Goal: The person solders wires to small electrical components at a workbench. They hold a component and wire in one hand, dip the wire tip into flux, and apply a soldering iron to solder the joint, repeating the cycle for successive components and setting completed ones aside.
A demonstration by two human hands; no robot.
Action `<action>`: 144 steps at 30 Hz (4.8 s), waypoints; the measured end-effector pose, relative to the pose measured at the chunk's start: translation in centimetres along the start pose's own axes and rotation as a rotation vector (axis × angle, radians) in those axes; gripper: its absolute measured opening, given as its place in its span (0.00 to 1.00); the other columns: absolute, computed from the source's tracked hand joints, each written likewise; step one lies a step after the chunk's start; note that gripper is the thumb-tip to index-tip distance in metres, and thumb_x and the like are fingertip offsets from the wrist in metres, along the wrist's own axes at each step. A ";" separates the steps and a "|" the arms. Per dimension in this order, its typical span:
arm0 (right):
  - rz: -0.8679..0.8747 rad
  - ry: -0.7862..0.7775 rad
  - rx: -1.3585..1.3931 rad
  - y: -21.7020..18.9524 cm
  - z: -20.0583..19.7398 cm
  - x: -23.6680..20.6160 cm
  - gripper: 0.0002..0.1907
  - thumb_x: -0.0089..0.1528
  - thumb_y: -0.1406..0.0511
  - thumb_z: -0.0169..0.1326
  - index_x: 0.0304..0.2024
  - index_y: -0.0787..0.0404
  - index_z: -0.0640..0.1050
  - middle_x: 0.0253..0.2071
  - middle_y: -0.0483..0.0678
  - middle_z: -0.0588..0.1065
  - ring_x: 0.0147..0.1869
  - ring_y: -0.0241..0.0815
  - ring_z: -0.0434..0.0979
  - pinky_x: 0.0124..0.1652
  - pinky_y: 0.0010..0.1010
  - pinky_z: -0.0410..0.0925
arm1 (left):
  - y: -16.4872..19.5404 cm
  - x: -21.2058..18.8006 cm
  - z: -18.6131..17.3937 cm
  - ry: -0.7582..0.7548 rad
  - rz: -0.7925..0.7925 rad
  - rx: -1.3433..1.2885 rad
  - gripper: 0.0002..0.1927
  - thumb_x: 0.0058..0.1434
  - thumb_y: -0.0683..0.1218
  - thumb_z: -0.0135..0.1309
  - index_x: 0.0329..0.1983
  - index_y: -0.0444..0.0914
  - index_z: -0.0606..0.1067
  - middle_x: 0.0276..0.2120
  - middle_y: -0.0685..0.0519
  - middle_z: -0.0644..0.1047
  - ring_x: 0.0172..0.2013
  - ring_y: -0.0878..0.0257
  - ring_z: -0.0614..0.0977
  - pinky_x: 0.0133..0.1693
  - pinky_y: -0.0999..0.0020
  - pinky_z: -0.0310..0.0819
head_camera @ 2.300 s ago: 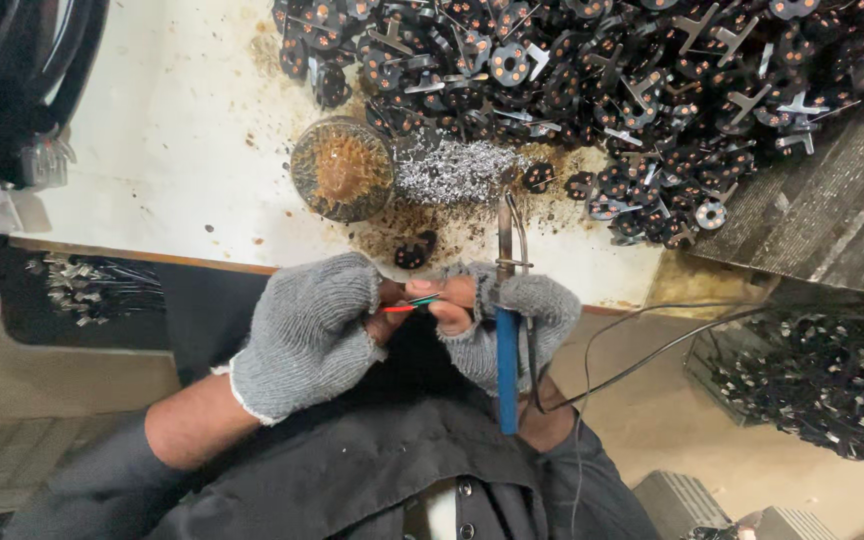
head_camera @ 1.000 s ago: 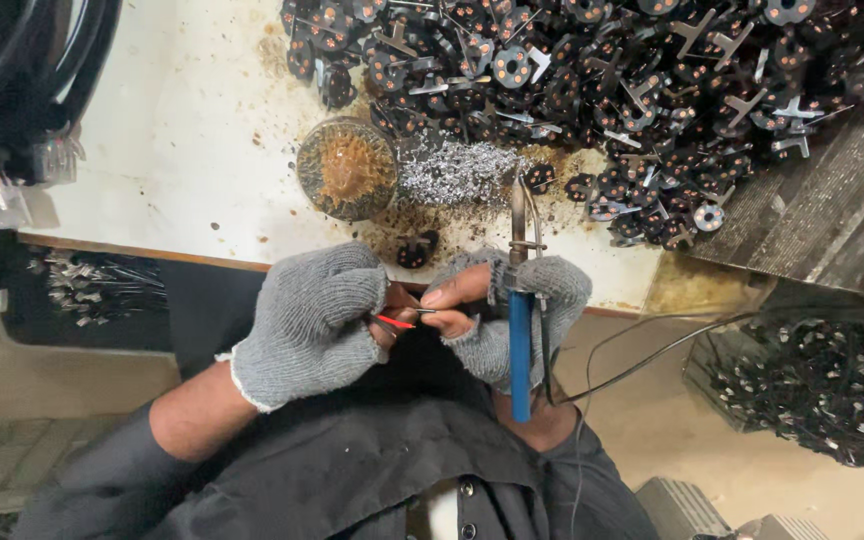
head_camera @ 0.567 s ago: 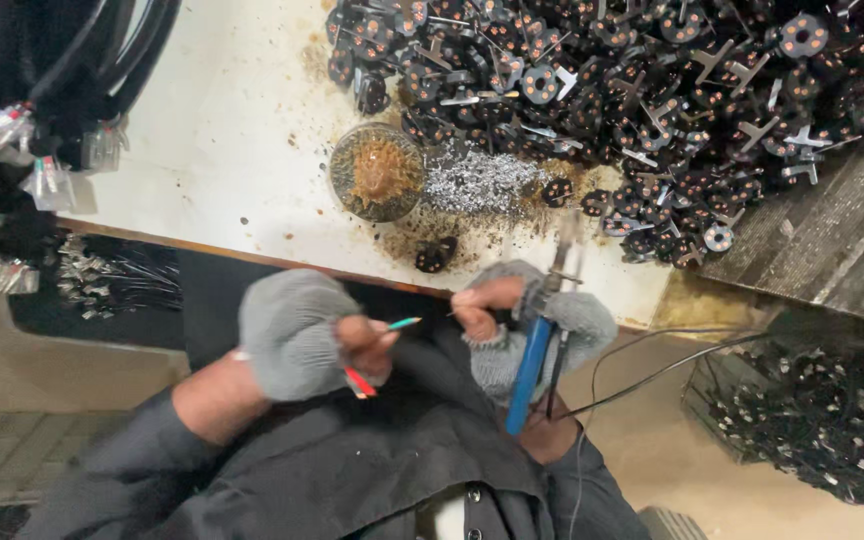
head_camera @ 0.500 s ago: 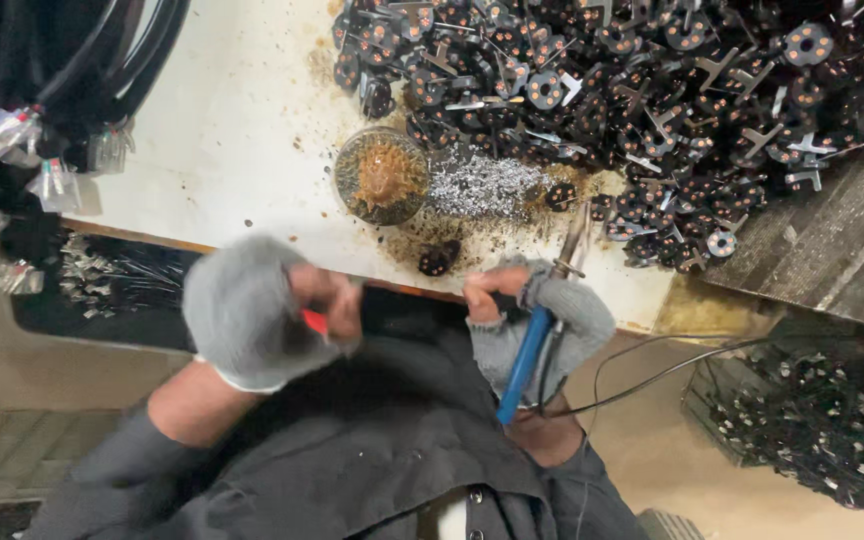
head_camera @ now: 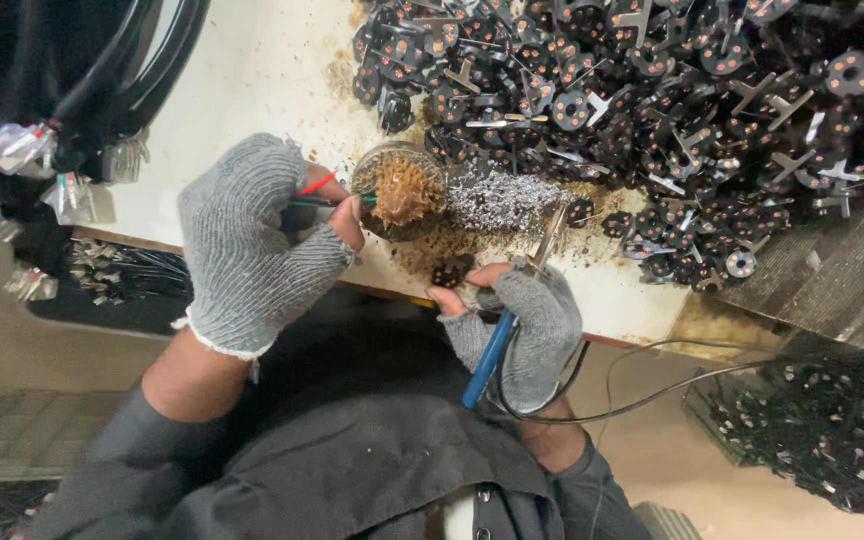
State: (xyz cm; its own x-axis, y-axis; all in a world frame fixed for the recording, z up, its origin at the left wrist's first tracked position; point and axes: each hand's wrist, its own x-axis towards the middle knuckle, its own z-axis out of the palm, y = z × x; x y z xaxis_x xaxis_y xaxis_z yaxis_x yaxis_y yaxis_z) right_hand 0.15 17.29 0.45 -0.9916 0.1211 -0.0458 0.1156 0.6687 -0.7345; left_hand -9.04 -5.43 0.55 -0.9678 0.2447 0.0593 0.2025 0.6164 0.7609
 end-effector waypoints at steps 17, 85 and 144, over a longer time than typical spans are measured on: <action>-0.160 0.024 0.345 -0.1 -1.1 -1.7 0.24 0.63 0.50 0.69 0.44 0.59 0.76 0.45 0.49 0.83 0.48 0.46 0.83 0.46 0.32 0.75 | 4.0 -3.3 0.9 -0.248 0.098 -0.127 0.11 0.45 0.47 0.65 0.31 0.47 0.77 0.26 0.53 0.73 0.27 0.54 0.78 0.29 0.62 0.70; -0.610 -0.070 0.036 4.4 -1.7 -3.5 0.10 0.62 0.60 0.59 0.39 0.59 0.82 0.30 0.46 0.75 0.33 0.50 0.73 0.35 0.42 0.66 | 1.8 -4.4 3.1 -0.241 0.243 0.182 0.17 0.41 0.56 0.67 0.31 0.48 0.76 0.27 0.53 0.72 0.26 0.53 0.78 0.25 0.55 0.66; -0.588 0.009 0.099 4.1 -1.3 -3.2 0.12 0.65 0.58 0.56 0.37 0.60 0.81 0.29 0.47 0.74 0.31 0.50 0.72 0.34 0.42 0.66 | 1.9 -4.2 3.1 -0.232 0.247 0.197 0.16 0.40 0.56 0.67 0.27 0.47 0.74 0.25 0.53 0.71 0.25 0.53 0.77 0.23 0.55 0.65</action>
State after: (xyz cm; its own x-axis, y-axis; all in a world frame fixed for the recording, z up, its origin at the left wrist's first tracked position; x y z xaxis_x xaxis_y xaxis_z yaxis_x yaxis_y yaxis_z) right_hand 3.86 20.56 -1.51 -0.8869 -0.2428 0.3931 -0.4595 0.5535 -0.6947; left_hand -4.12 -2.95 -0.29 -0.8314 0.5523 0.0608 0.4718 0.6440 0.6022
